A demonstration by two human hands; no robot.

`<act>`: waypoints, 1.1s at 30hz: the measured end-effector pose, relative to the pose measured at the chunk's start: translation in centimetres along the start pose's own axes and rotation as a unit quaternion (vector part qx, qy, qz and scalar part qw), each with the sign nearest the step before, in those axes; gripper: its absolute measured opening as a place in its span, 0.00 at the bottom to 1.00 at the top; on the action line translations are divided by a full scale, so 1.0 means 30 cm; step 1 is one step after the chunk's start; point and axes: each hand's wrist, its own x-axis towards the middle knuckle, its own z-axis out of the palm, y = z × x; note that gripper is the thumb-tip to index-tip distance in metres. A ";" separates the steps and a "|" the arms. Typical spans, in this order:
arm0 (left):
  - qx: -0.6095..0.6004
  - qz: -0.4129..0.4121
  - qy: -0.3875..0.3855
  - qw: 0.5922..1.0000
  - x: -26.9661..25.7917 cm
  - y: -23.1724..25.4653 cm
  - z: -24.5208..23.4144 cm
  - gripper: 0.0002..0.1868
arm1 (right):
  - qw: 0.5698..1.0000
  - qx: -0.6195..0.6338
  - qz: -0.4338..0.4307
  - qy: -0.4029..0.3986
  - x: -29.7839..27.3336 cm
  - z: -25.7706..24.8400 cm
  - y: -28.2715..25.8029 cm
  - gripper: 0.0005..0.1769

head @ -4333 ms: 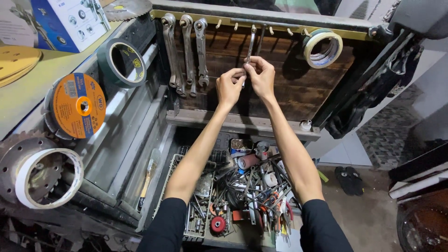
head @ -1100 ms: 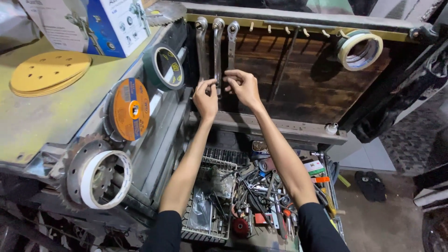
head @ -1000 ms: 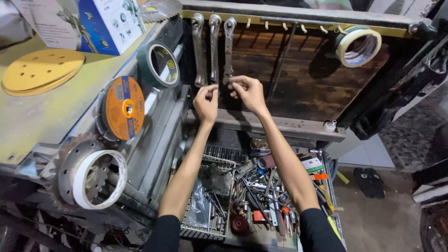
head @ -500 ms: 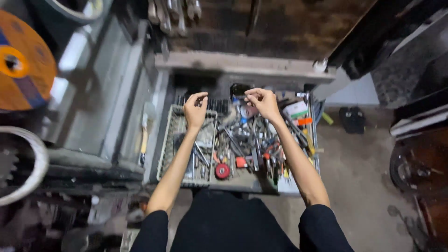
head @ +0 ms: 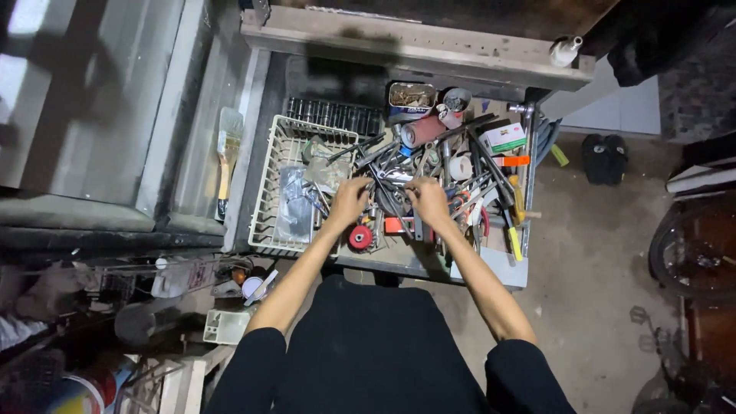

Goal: Sorting through a drawer of hand tools and hanging wrenches on a wall-mounted rack.

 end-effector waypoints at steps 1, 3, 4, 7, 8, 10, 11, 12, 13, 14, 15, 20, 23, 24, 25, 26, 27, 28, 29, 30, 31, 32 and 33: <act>0.000 0.000 0.001 1.000 -0.015 0.003 0.009 0.18 | 1.000 -0.001 -0.001 0.000 0.002 0.034 0.012 0.10; 0.050 0.037 -0.062 0.996 -0.046 0.005 0.027 0.21 | 0.998 -0.044 -0.031 0.017 0.006 0.107 0.037 0.09; 0.050 0.040 -0.063 0.996 -0.055 0.010 0.033 0.21 | 0.998 -0.045 -0.029 0.019 0.005 0.141 0.057 0.09; 0.060 0.041 -0.087 0.994 -0.067 0.021 0.048 0.21 | 0.997 -0.054 -0.050 0.035 0.005 0.215 0.123 0.10; 0.055 0.040 -0.082 0.994 -0.071 0.018 0.051 0.20 | 0.998 -0.045 -0.038 0.022 -0.004 0.228 0.145 0.10; 0.049 0.043 -0.076 0.995 -0.081 0.019 0.044 0.20 | 0.999 -0.037 -0.027 0.013 -0.027 0.182 0.122 0.11; 0.037 0.038 -0.076 0.996 -0.086 0.025 0.033 0.20 | 0.999 -0.039 -0.027 -0.003 -0.043 0.122 0.075 0.11; 0.025 0.035 -0.076 0.996 -0.083 0.037 0.020 0.19 | 0.999 -0.042 -0.028 -0.018 -0.054 0.055 0.030 0.11; 0.025 0.039 -0.073 0.996 -0.080 0.044 0.010 0.19 | 0.999 -0.043 -0.029 -0.013 -0.027 0.069 0.053 0.11; 0.021 0.045 -0.078 0.996 -0.081 0.047 0.002 0.19 | 0.999 -0.051 0.005 -0.013 -0.002 0.086 0.077 0.10; 0.017 0.051 -0.083 0.995 -0.083 0.050 -0.006 0.18 | 0.997 -0.058 0.039 -0.012 0.022 0.104 0.100 0.10; 0.003 0.044 -0.097 0.994 -0.058 0.063 0.020 0.17 | 0.992 -0.055 0.108 -0.024 0.086 0.079 0.060 0.14; 0.002 0.048 -0.101 0.994 -0.024 0.085 0.036 0.17 | 0.986 -0.025 0.159 -0.037 0.068 -0.009 -0.069 0.20; -0.002 0.046 -0.101 0.994 -0.016 0.093 0.041 0.18 | 0.982 0.000 0.186 -0.041 0.056 -0.041 -0.120 0.23; -0.001 0.047 -0.100 0.994 -0.012 0.084 0.050 0.18 | 0.982 0.000 0.185 -0.040 0.048 -0.060 -0.139 0.23; -0.003 0.060 -0.096 0.994 -0.003 0.076 0.062 0.18 | 0.978 0.035 0.203 -0.028 0.041 -0.081 -0.155 0.22; -0.004 0.073 -0.092 0.993 0.005 0.069 0.074 0.17 | 0.973 0.070 0.221 -0.016 0.034 -0.103 -0.171 0.22; -0.003 0.076 -0.091 0.993 0.009 0.068 0.077 0.17 | 0.973 0.070 0.220 -0.013 0.037 -0.094 -0.158 0.22; -0.001 0.082 -0.091 0.992 0.012 0.067 0.080 0.18 | 0.971 0.085 0.223 -0.014 0.041 -0.086 -0.146 0.22; 0.001 0.088 -0.091 0.992 0.016 0.066 0.084 0.18 | 0.969 0.100 0.226 -0.015 0.045 -0.078 -0.134 0.23; 0.002 0.090 -0.089 0.992 0.029 0.064 0.087 0.18 | 0.969 0.100 0.225 -0.012 0.054 -0.077 -0.127 0.23; 0.008 0.093 -0.096 0.991 0.030 0.060 0.093 0.19 | 0.968 0.098 0.230 -0.008 0.055 -0.069 -0.121 0.21; 0.015 0.095 -0.102 0.990 0.030 0.055 0.098 0.19 | 0.967 0.095 0.235 -0.004 0.056 -0.061 -0.114 0.20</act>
